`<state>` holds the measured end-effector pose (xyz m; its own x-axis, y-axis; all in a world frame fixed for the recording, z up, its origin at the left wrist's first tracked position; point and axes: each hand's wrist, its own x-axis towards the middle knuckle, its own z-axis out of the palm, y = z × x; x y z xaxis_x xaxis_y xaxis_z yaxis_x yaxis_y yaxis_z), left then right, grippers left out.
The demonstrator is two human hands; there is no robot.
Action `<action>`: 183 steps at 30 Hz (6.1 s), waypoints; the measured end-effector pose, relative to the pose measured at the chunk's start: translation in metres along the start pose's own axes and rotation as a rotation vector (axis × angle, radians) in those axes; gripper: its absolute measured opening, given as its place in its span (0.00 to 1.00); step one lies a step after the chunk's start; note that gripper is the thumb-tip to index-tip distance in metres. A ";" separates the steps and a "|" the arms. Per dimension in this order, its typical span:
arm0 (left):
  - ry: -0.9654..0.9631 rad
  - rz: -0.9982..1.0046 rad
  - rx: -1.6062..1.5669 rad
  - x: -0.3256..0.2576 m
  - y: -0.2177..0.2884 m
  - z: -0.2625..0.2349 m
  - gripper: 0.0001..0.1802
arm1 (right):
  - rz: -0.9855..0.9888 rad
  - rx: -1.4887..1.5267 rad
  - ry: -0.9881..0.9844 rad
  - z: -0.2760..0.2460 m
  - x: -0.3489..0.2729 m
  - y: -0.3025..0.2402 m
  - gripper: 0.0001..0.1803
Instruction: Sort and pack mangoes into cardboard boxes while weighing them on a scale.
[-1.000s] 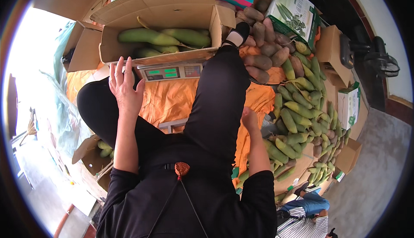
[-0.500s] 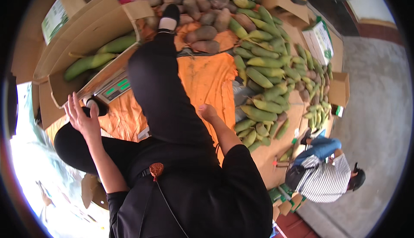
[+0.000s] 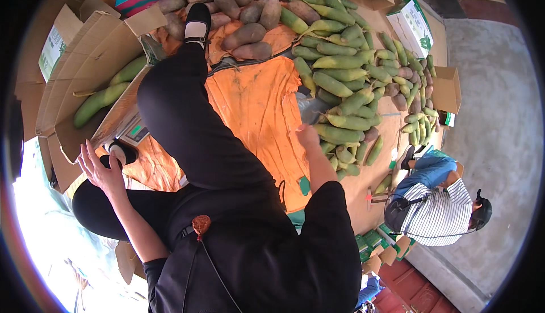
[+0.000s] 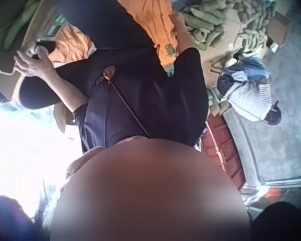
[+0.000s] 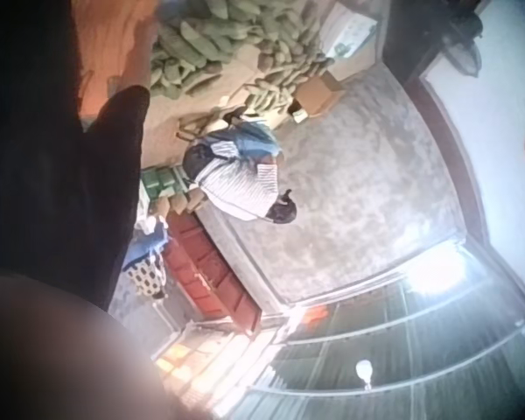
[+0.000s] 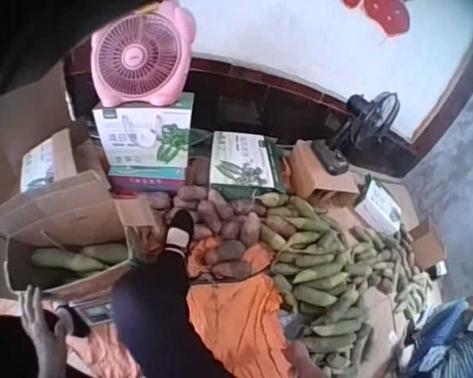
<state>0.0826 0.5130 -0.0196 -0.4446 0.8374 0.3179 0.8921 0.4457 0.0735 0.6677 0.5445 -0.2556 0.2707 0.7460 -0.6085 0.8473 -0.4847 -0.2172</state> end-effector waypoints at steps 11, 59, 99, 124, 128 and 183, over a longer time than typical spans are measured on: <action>-0.090 -0.057 0.047 0.004 0.013 0.001 0.41 | 0.023 -0.690 -0.082 -0.109 -0.001 -0.013 0.34; -0.124 -0.220 -0.117 0.004 0.008 -0.026 0.41 | -1.191 0.879 0.198 -0.268 -0.155 -0.444 0.17; -0.094 -0.237 -0.098 -0.001 -0.001 -0.023 0.40 | -0.110 0.806 -0.172 -0.025 -0.023 -0.176 0.10; 0.034 -0.277 -0.469 0.054 -0.061 -0.078 0.33 | -0.528 0.600 -0.215 -0.139 0.020 -0.320 0.08; 0.033 -0.341 -0.402 0.083 -0.113 -0.072 0.28 | -0.841 0.345 -0.111 -0.192 -0.038 -0.424 0.08; -0.413 -0.939 0.343 -0.267 -0.483 -0.176 0.16 | -1.599 -0.797 -0.303 0.192 -0.431 -0.686 0.12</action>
<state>-0.2152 0.0190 0.0265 -0.9889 0.1280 -0.0752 0.1390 0.9761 -0.1672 -0.1184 0.4675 0.0091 -0.9426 0.0773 -0.3248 0.1947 0.9176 -0.3465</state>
